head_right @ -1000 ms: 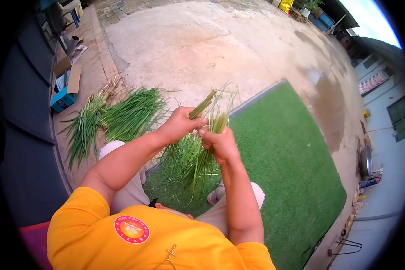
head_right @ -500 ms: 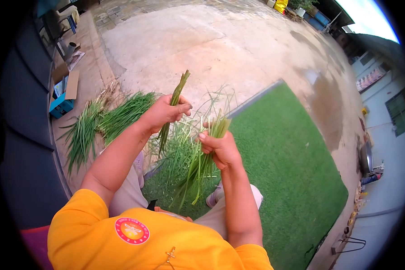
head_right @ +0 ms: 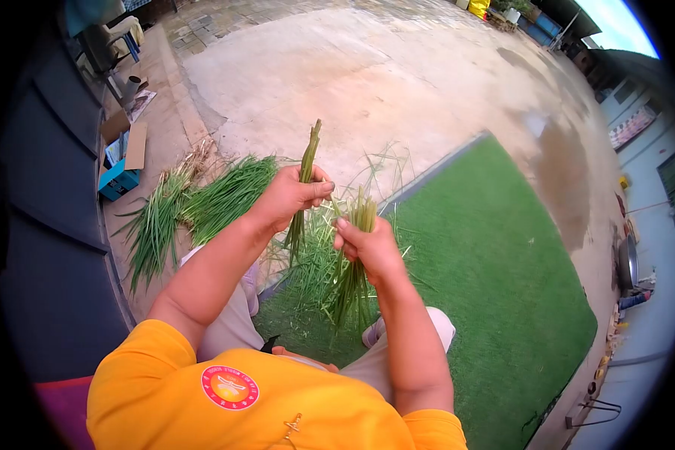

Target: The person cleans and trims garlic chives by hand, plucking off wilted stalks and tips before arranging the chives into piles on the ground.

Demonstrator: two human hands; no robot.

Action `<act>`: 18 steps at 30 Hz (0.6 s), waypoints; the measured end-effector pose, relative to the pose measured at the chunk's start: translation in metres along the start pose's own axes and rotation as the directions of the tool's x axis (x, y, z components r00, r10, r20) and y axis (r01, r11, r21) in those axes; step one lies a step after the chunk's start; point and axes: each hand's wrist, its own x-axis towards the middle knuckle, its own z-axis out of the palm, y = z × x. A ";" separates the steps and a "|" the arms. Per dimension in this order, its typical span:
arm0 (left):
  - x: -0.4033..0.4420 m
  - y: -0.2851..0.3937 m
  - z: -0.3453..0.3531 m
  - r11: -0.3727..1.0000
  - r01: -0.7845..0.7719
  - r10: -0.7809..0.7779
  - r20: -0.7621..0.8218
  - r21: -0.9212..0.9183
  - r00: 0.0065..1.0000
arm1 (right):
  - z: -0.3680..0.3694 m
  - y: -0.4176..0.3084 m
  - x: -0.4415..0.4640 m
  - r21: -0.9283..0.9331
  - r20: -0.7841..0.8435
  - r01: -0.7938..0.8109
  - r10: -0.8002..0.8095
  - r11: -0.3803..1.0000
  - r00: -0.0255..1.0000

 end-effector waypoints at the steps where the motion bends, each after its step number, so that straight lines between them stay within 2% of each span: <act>1: 0.002 0.003 -0.004 1.000 -0.001 0.001 -0.001 0.012 1.000 | 0.000 0.001 0.001 0.010 0.004 0.006 -0.006 1.000 1.000; 3: 0.008 0.005 -0.015 0.998 -0.056 0.048 -0.223 -0.027 0.974 | 0.000 0.003 0.002 -0.062 -0.008 0.044 -0.045 0.997 0.999; 4: 0.015 0.010 -0.030 0.995 -0.097 0.095 -0.316 0.010 0.944 | 0.000 0.003 0.001 -0.052 -0.006 0.051 -0.051 0.997 0.999; 5: 0.020 0.012 -0.043 0.983 -0.178 0.180 -0.353 0.038 0.918 | 0.000 0.004 -0.001 -0.085 -0.021 0.048 -0.050 0.995 0.999; 7: 0.014 0.022 -0.038 0.988 -0.141 0.156 -0.303 0.070 0.940 | 0.001 0.006 -0.002 -0.110 -0.041 0.054 -0.059 0.992 0.997; 9: 0.001 0.016 -0.016 0.993 -0.037 0.053 -0.144 0.111 0.988 | -0.001 0.008 0.001 -0.131 -0.070 0.091 -0.101 0.987 0.992; 10: -0.006 0.011 -0.007 0.990 -0.058 0.060 -0.007 0.127 0.998 | -0.001 0.007 0.002 -0.129 -0.073 0.094 -0.104 0.987 0.992; 11: -0.009 0.001 0.002 0.990 -0.056 0.057 -0.005 0.131 0.998 | 0.001 0.007 0.002 -0.099 -0.067 0.109 -0.116 0.989 0.991; 13: -0.011 -0.015 0.015 0.988 -0.113 0.098 0.141 0.106 0.985 | 0.007 0.007 0.000 -0.058 -0.063 0.119 -0.122 0.991 0.990; 14: -0.010 -0.017 0.016 0.997 -0.076 0.073 0.100 0.028 0.992 | 0.011 0.005 -0.002 -0.087 -0.071 0.128 -0.134 0.988 0.988; 15: -0.007 -0.014 0.013 0.997 -0.075 0.072 0.101 0.028 0.992 | 0.012 0.004 -0.003 -0.119 -0.078 0.139 -0.149 0.983 0.986; 18: 0.004 0.007 -0.003 0.998 -0.045 0.035 -0.232 -0.037 0.972 | 0.009 0.007 -0.002 -0.199 -0.091 0.161 -0.182 0.967 0.979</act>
